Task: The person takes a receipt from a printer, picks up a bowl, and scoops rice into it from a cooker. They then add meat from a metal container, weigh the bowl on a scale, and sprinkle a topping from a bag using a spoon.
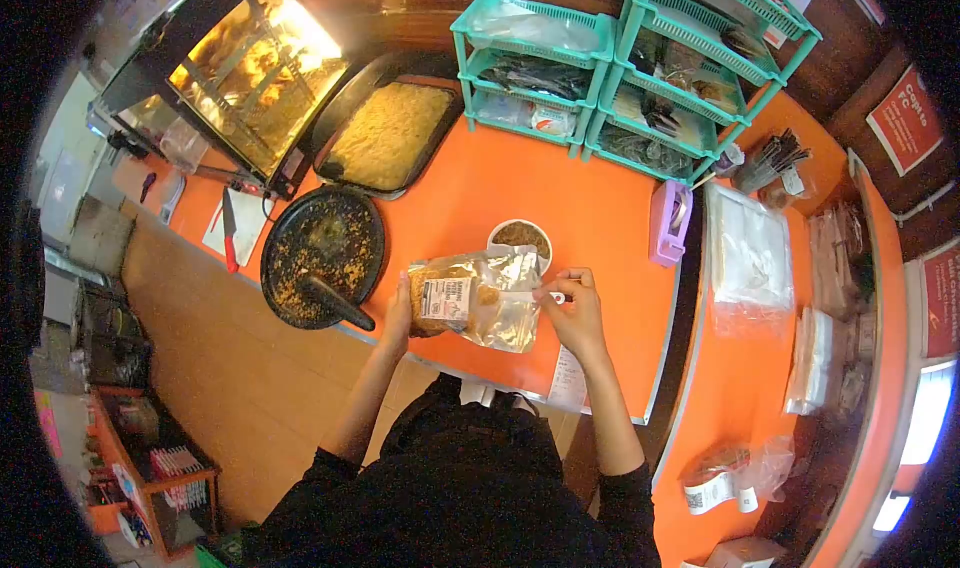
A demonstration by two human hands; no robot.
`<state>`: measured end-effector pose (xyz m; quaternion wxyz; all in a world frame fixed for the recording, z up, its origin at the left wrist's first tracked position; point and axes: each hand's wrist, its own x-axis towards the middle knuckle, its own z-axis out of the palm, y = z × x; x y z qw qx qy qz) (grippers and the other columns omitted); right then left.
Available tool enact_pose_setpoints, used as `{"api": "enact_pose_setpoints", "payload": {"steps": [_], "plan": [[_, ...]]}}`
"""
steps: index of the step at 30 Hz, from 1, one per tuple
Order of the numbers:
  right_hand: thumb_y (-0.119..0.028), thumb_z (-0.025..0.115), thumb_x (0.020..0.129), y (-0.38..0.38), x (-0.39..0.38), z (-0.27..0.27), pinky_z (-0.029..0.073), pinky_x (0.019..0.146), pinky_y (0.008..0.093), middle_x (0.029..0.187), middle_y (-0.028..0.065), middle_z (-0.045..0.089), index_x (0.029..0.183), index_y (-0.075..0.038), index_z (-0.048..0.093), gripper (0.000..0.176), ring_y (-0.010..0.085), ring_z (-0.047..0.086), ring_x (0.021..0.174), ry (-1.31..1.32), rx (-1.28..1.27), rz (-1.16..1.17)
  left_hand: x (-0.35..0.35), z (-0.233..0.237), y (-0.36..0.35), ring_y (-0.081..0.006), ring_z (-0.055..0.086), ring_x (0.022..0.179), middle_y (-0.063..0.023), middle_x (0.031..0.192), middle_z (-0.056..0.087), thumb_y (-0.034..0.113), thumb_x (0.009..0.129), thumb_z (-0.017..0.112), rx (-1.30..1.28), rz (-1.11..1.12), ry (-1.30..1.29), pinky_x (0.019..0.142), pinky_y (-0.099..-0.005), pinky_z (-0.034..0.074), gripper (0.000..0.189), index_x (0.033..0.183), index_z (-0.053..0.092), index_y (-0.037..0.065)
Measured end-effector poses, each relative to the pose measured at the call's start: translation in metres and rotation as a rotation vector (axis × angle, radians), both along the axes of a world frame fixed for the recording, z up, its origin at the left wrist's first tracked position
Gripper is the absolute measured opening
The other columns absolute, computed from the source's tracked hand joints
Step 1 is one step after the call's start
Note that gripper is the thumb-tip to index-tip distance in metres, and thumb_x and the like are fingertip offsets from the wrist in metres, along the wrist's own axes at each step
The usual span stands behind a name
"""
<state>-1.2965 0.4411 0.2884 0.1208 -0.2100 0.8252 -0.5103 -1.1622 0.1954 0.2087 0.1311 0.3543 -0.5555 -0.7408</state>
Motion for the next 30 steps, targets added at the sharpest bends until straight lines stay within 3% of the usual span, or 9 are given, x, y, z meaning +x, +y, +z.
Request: {"api": "enact_pose_setpoints", "payload": {"steps": [4,6,9,13,16,22,24,30], "plan": [[-0.011,0.070,0.078,-0.012,-0.015,-0.006,0.047,0.069,0.0279,0.090,0.0084,0.061,0.082,-0.004,0.071,0.007,0.0175,0.056,0.085,-0.004,-0.009,-0.076,-0.014,-0.029,-0.034,-0.0186,0.064,0.089,-0.0111,0.101,0.064,0.058,0.095,0.030,0.057,-0.027,-0.044,0.073,-0.0306,0.053,0.067,0.121,0.053,0.000],[-0.012,0.066,0.083,-0.018,-0.023,-0.014,0.047,0.063,0.0274,0.076,0.0074,0.067,0.083,-0.002,0.069,0.010,0.0144,0.058,0.068,-0.155,0.048,-0.105,-0.020,-0.036,-0.044,-0.0188,0.064,0.089,-0.0107,0.102,0.064,0.060,0.094,0.032,0.098,-0.034,-0.076,0.072,-0.0310,0.053,0.069,0.121,0.054,0.000],[-0.013,0.065,0.086,-0.028,-0.032,-0.025,0.049,0.061,0.0279,0.069,0.0075,0.067,0.084,0.001,0.067,0.015,0.0128,0.060,0.060,-0.129,0.055,-0.104,-0.028,-0.049,-0.053,-0.0190,0.064,0.089,-0.0110,0.103,0.064,0.061,0.093,0.033,0.131,-0.060,-0.106,0.072,-0.0313,0.053,0.070,0.120,0.054,0.000],[-0.013,0.063,0.087,-0.035,-0.043,-0.041,0.051,0.060,0.0275,0.070,0.0094,0.067,0.085,0.003,0.065,0.016,0.0131,0.063,0.061,-0.245,-0.032,-0.123,-0.044,-0.071,-0.058,-0.0199,0.065,0.088,-0.0117,0.105,0.064,0.060,0.093,0.033,0.147,-0.021,-0.044,0.070,-0.0315,0.053,0.069,0.121,0.054,0.001],[-0.014,0.063,0.088,-0.036,-0.056,-0.056,0.051,0.059,0.0264,0.069,0.0111,0.067,0.084,0.004,0.064,0.018,0.0140,0.065,0.060,-0.269,-0.072,-0.086,-0.052,-0.087,-0.063,-0.0202,0.068,0.084,-0.0118,0.102,0.066,0.057,0.096,0.025,0.134,-0.031,-0.042,0.065,-0.0314,0.058,0.067,0.123,0.052,0.002],[-0.013,0.062,0.089,-0.034,-0.078,-0.074,0.051,0.059,0.0265,0.072,0.0116,0.067,0.084,0.004,0.063,0.018,0.0152,0.065,0.061,-0.259,-0.204,-0.071,-0.060,-0.099,-0.073,-0.0222,0.067,0.088,-0.0130,0.104,0.066,0.056,0.096,0.025,0.101,-0.023,-0.090,0.072,-0.0332,0.057,0.067,0.125,0.050,0.001],[-0.012,0.061,0.090,-0.032,-0.082,-0.072,0.051,0.060,0.0269,0.072,0.0117,0.067,0.083,0.004,0.063,0.017,0.0156,0.065,0.062,-0.241,-0.205,-0.106,-0.061,-0.104,-0.073,-0.0223,0.064,0.094,-0.0139,0.106,0.064,0.061,0.093,0.032,0.122,0.058,-0.068,0.076,-0.0331,0.052,0.073,0.121,0.054,-0.002],[-0.016,0.060,0.091,-0.024,-0.092,-0.066,0.051,0.062,0.0253,0.072,0.0086,0.065,0.083,0.001,0.062,0.019,0.0135,0.063,0.063,-0.233,-0.178,-0.171,-0.055,-0.099,-0.071,-0.0239,0.065,0.094,-0.0150,0.108,0.064,0.061,0.093,0.031,0.116,0.130,-0.114,0.074,-0.0335,0.053,0.073,0.120,0.054,-0.002]]}}
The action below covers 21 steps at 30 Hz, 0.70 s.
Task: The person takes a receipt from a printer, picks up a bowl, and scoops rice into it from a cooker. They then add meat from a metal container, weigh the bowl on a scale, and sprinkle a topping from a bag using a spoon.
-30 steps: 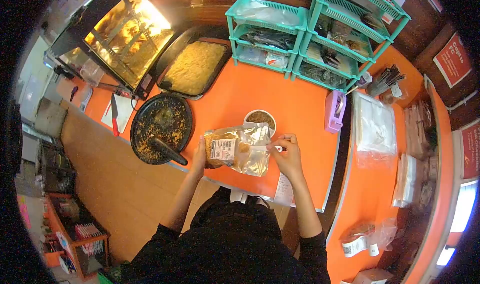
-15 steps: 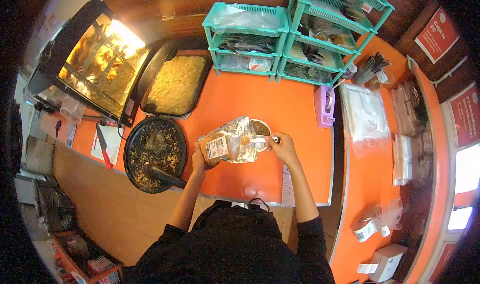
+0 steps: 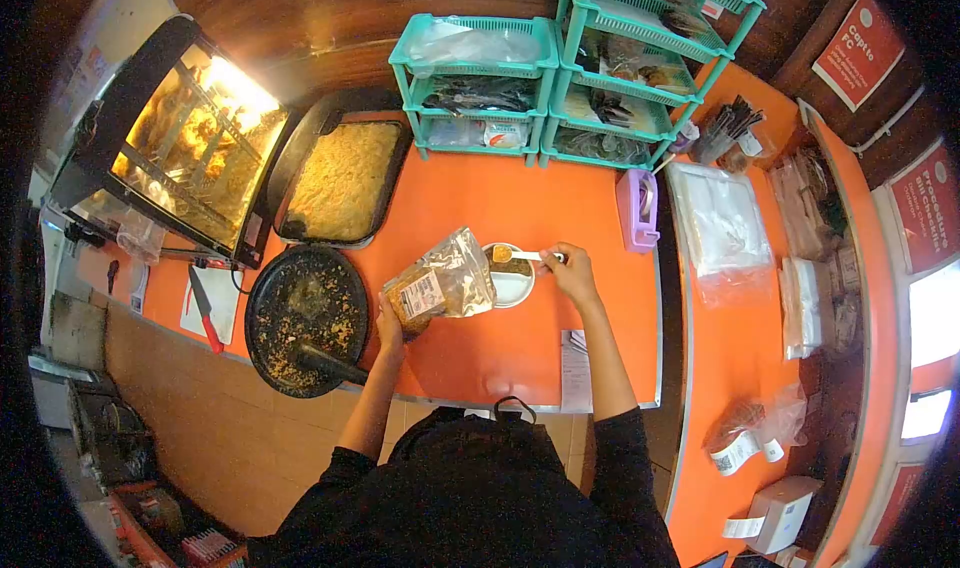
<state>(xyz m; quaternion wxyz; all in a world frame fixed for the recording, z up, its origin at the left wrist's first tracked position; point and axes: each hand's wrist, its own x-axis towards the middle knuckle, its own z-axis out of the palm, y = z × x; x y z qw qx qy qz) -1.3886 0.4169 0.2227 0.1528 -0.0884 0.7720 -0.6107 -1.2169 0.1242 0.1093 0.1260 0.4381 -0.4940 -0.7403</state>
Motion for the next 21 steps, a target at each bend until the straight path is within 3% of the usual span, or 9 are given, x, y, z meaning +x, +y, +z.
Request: {"api": "enact_pose_setpoints", "payload": {"steps": [13,15,21], "plan": [[-0.014,0.061,0.090,-0.003,-0.007,-0.051,0.050,0.053,0.0250,0.066,0.0072,0.064,0.079,0.001,0.061,0.018,0.0120,0.062,0.058,0.071,0.149,-0.135,0.025,0.003,-0.005,-0.0240,0.061,0.099,-0.0106,0.117,0.059,0.058,0.096,0.021,0.226,-0.003,0.185,0.079,-0.0326,0.052,0.068,0.129,0.047,0.005],[-0.014,0.062,0.089,-0.004,-0.007,-0.053,0.050,0.053,0.0257,0.064,0.0077,0.064,0.079,0.001,0.061,0.018,0.0119,0.062,0.057,0.169,0.281,-0.116,0.024,0.000,-0.005,-0.0225,0.062,0.095,-0.0086,0.114,0.060,0.059,0.096,0.021,0.270,0.002,0.275,0.076,-0.0318,0.052,0.066,0.130,0.047,0.007],[-0.012,0.062,0.088,-0.011,-0.003,-0.050,0.050,0.053,0.0262,0.065,0.0084,0.065,0.079,0.002,0.061,0.017,0.0125,0.063,0.057,0.150,0.232,-0.147,0.032,0.005,-0.003,-0.0175,0.062,0.081,-0.0056,0.104,0.062,0.059,0.096,0.021,0.276,-0.050,0.201,0.064,-0.0298,0.051,0.064,0.125,0.050,0.010]]}}
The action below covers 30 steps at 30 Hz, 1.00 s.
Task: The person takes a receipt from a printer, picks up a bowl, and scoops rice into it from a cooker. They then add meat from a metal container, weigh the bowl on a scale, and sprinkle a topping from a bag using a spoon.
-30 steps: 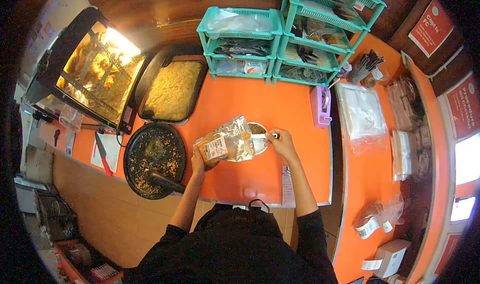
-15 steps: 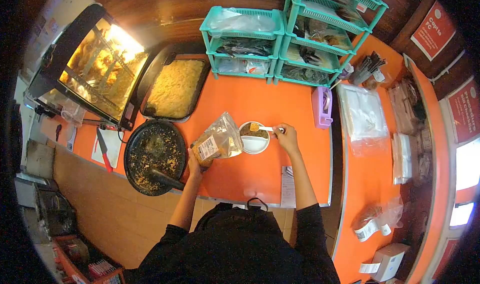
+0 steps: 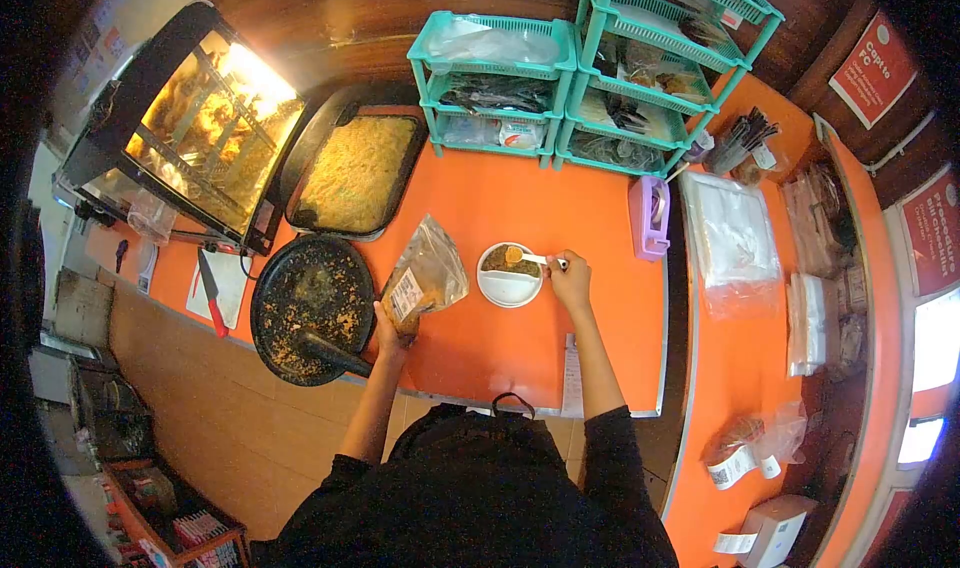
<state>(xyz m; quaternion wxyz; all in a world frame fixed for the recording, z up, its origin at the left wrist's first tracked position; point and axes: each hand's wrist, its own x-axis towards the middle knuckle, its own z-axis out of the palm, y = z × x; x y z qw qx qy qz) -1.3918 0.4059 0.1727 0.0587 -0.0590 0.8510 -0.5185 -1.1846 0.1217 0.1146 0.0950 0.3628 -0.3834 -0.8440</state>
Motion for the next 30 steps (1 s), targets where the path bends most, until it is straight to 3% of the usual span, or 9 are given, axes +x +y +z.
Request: {"api": "enact_pose_setpoints", "payload": {"steps": [4,7,9,13,16,18,21,24,30], "plan": [[-0.012,0.062,0.088,-0.005,0.003,0.000,0.051,0.053,0.0264,0.065,0.0086,0.065,0.080,0.002,0.061,0.017,0.0128,0.064,0.057,0.025,0.072,0.028,-0.002,-0.011,0.003,-0.0168,0.062,0.075,-0.0050,0.099,0.063,0.060,0.095,0.021,0.018,0.103,0.076,0.057,-0.0287,0.050,0.064,0.123,0.051,0.010],[-0.013,0.062,0.088,-0.010,0.006,-0.003,0.052,0.054,0.0263,0.065,0.0085,0.065,0.080,0.003,0.061,0.018,0.0127,0.063,0.057,-0.013,-0.034,0.024,0.002,-0.009,0.006,-0.0174,0.061,0.069,-0.0049,0.095,0.064,0.061,0.095,0.021,0.019,0.037,0.010,0.052,-0.0282,0.049,0.064,0.122,0.052,0.011],[-0.012,0.062,0.089,-0.014,0.005,-0.004,0.052,0.054,0.0260,0.065,0.0083,0.065,0.078,0.003,0.061,0.018,0.0124,0.063,0.058,-0.033,-0.071,0.004,-0.001,-0.010,0.009,-0.0167,0.060,0.064,-0.0048,0.090,0.064,0.063,0.094,0.021,0.043,0.121,-0.018,0.045,-0.0281,0.046,0.065,0.120,0.053,0.012],[-0.012,0.061,0.089,-0.015,0.006,-0.002,0.051,0.054,0.0258,0.065,0.0082,0.065,0.077,0.003,0.061,0.019,0.0121,0.063,0.058,-0.044,-0.077,0.001,0.008,-0.006,0.007,-0.0212,0.064,0.073,-0.0090,0.098,0.064,0.064,0.093,0.026,-0.019,0.039,0.020,0.052,-0.0306,0.050,0.069,0.122,0.053,0.007],[-0.012,0.061,0.089,-0.010,0.003,-0.009,0.051,0.054,0.0253,0.065,0.0083,0.065,0.077,0.002,0.061,0.019,0.0118,0.063,0.058,-0.023,-0.012,0.018,0.012,-0.005,0.006,-0.0197,0.063,0.069,-0.0088,0.096,0.064,0.065,0.092,0.026,-0.062,-0.057,-0.049,0.046,-0.0299,0.047,0.071,0.120,0.054,0.007],[-0.013,0.062,0.089,-0.007,-0.002,-0.014,0.051,0.053,0.0251,0.065,0.0083,0.065,0.077,0.002,0.062,0.018,0.0115,0.063,0.058,0.012,-0.003,-0.002,0.008,-0.004,0.008,-0.0188,0.062,0.062,-0.0089,0.091,0.064,0.068,0.091,0.025,-0.050,0.045,-0.112,0.041,-0.0298,0.044,0.073,0.117,0.055,0.007],[-0.013,0.062,0.088,0.000,-0.002,-0.011,0.050,0.053,0.0251,0.064,0.0080,0.065,0.077,0.002,0.061,0.019,0.0114,0.063,0.057,0.023,0.009,-0.029,0.004,-0.002,0.015,-0.0183,0.060,0.055,-0.0093,0.084,0.064,0.069,0.090,0.024,-0.003,0.129,-0.051,0.038,-0.0293,0.041,0.074,0.113,0.057,0.007],[-0.013,0.062,0.088,0.002,0.004,-0.007,0.049,0.052,0.0253,0.063,0.0077,0.065,0.077,0.002,0.062,0.019,0.0113,0.062,0.056,0.014,-0.043,-0.031,0.005,-0.005,0.015,-0.0182,0.057,0.050,-0.0091,0.080,0.064,0.069,0.090,0.024,-0.028,0.057,-0.001,0.036,-0.0291,0.040,0.075,0.110,0.058,0.006],[-0.014,0.063,0.088,0.012,0.002,-0.011,0.049,0.052,0.0255,0.061,0.0069,0.064,0.079,0.001,0.063,0.017,0.0115,0.061,0.055,0.022,0.017,-0.075,0.009,-0.003,0.017,-0.0183,0.058,0.051,-0.0087,0.079,0.064,0.070,0.089,0.023,-0.058,0.011,-0.061,0.038,-0.0292,0.041,0.075,0.109,0.058,0.006]]}}
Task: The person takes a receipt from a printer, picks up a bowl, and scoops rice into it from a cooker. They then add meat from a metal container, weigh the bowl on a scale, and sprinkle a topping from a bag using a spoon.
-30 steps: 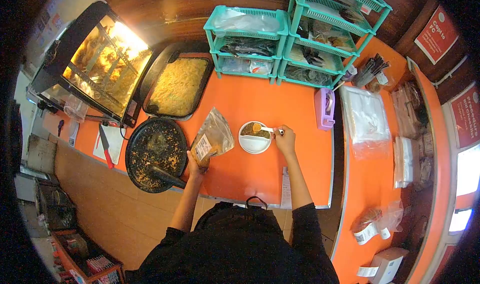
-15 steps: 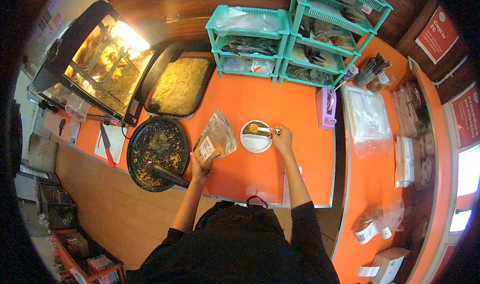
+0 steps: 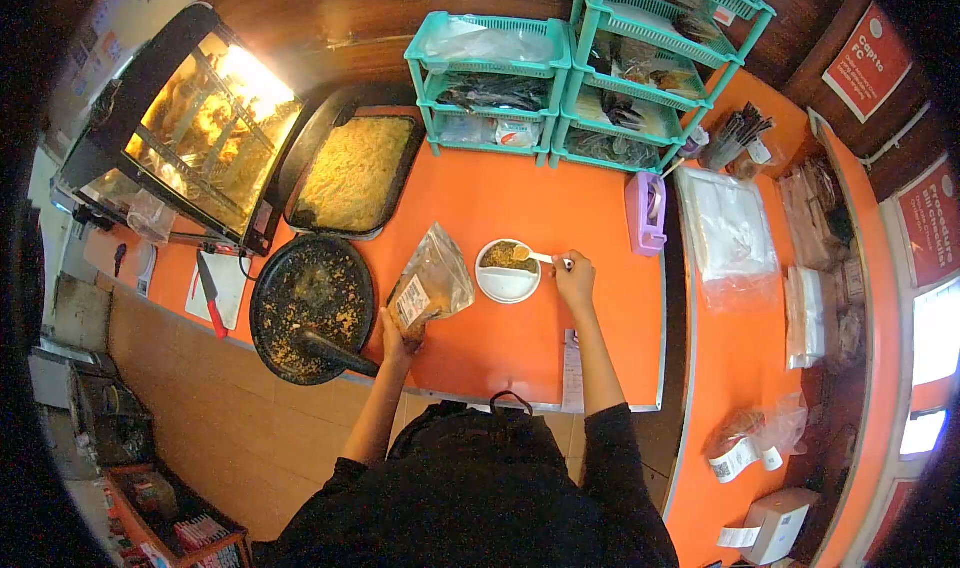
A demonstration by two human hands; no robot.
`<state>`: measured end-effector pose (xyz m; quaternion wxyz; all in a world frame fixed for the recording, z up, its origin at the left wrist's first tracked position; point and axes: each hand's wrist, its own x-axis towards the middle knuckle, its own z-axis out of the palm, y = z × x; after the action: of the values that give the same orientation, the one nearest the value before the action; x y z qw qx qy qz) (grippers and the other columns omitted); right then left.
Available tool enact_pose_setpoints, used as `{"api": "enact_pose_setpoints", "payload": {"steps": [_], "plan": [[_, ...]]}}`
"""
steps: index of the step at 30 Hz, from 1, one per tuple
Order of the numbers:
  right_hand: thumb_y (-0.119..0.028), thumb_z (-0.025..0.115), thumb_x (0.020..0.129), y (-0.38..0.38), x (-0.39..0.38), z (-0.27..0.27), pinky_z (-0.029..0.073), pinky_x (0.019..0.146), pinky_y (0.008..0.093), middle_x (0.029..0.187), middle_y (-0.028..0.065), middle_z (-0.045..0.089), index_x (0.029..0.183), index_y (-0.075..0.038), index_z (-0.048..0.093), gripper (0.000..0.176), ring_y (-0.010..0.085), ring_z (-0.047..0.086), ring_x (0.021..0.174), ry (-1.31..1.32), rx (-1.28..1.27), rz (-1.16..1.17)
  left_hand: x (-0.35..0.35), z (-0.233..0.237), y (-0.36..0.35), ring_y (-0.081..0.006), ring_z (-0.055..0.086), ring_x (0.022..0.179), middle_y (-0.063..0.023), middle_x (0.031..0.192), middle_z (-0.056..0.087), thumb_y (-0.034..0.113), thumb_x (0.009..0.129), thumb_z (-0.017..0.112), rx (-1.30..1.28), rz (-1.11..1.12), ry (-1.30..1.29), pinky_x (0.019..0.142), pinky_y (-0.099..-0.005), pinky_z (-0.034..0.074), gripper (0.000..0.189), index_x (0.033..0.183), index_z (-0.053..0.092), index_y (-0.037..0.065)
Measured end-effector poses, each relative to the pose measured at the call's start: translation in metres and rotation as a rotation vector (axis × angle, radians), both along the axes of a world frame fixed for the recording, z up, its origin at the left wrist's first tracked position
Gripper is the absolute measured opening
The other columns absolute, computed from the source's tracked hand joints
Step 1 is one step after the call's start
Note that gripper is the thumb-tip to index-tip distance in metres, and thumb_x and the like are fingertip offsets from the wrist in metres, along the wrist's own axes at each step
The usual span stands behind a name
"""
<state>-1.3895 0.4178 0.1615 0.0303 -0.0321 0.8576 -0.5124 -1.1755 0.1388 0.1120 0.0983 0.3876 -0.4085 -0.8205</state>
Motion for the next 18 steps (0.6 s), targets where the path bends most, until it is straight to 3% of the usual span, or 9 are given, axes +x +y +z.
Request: {"api": "enact_pose_setpoints", "payload": {"steps": [7,9,13,15,18], "plan": [[-0.015,0.063,0.088,0.008,0.003,0.007,0.048,0.052,0.0259,0.061,0.0073,0.063,0.078,0.001,0.062,0.019,0.0113,0.061,0.054,-0.018,0.040,0.006,0.000,-0.005,-0.001,-0.0195,0.061,0.058,-0.0096,0.085,0.064,0.070,0.089,0.024,0.035,0.009,-0.020,0.041,-0.0306,0.044,0.075,0.113,0.057,0.007],[-0.014,0.063,0.087,0.012,0.002,0.004,0.048,0.052,0.0255,0.061,0.0073,0.063,0.078,0.001,0.062,0.018,0.0111,0.061,0.054,0.010,0.040,-0.008,-0.001,-0.005,0.000,-0.0161,0.057,0.050,-0.0050,0.076,0.063,0.067,0.091,0.021,0.082,0.014,-0.033,0.037,-0.0272,0.043,0.069,0.112,0.056,0.011],[-0.014,0.063,0.088,0.020,0.001,0.001,0.049,0.053,0.0253,0.061,0.0069,0.063,0.077,0.001,0.062,0.019,0.0114,0.061,0.054,-0.014,0.014,0.011,0.002,-0.006,0.000,-0.0158,0.057,0.050,-0.0049,0.076,0.063,0.068,0.091,0.020,0.068,-0.031,-0.067,0.037,-0.0275,0.043,0.070,0.110,0.056,0.011],[-0.014,0.063,0.088,0.022,0.002,0.003,0.049,0.053,0.0254,0.061,0.0069,0.063,0.077,0.001,0.062,0.018,0.0117,0.062,0.055,0.033,0.078,0.004,0.004,-0.010,-0.001,-0.0206,0.061,0.059,-0.0108,0.086,0.064,0.071,0.088,0.024,0.029,-0.023,-0.068,0.042,-0.0311,0.046,0.077,0.114,0.056,0.006],[-0.014,0.063,0.087,0.024,0.004,0.013,0.049,0.053,0.0254,0.061,0.0067,0.063,0.077,0.000,0.062,0.018,0.0117,0.062,0.056,0.055,0.112,0.003,0.002,-0.018,-0.001,-0.0213,0.062,0.059,-0.0112,0.086,0.064,0.072,0.088,0.024,0.047,-0.013,-0.004,0.042,-0.0313,0.046,0.078,0.114,0.056,0.006]]}}
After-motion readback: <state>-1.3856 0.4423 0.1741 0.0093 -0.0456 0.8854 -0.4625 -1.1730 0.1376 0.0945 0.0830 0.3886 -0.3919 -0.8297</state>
